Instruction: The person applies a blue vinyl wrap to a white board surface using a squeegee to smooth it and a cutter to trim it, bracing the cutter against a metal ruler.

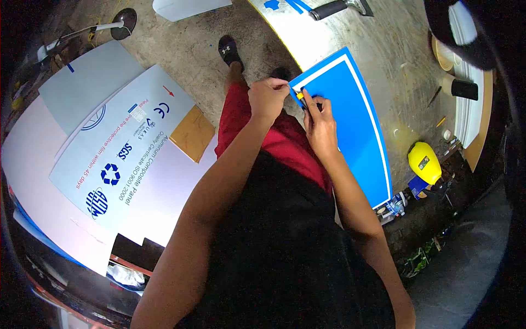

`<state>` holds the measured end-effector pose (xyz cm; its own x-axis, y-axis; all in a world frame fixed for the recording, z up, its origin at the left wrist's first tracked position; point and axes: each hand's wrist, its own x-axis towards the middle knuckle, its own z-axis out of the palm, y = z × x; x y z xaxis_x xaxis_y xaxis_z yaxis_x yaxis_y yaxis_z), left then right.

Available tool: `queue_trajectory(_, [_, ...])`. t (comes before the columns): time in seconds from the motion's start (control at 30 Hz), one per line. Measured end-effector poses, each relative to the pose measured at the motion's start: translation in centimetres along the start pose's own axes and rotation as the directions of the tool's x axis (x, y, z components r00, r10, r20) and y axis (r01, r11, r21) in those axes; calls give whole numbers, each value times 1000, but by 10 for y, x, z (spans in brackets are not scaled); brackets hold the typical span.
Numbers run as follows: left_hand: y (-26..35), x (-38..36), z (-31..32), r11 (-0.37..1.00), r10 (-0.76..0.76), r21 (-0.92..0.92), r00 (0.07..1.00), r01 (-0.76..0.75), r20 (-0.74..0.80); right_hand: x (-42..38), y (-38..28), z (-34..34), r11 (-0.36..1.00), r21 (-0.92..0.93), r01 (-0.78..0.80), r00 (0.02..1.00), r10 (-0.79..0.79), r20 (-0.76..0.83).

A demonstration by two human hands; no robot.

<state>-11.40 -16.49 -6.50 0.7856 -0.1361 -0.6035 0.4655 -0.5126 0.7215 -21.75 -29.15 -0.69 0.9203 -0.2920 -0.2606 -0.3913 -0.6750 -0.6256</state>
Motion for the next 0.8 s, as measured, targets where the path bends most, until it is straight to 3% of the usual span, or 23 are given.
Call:
queue_trajectory(0.13, [-8, 2, 4, 994, 3, -105, 1000, -3, 4, 0, 0, 0, 1000, -3, 3, 1000, -3, -8])
queue_trajectory(0.8, [6, -1, -3, 999, -3, 50, 1000, 2, 24, -2, -4, 2, 999, -43, -6, 1000, 6, -6])
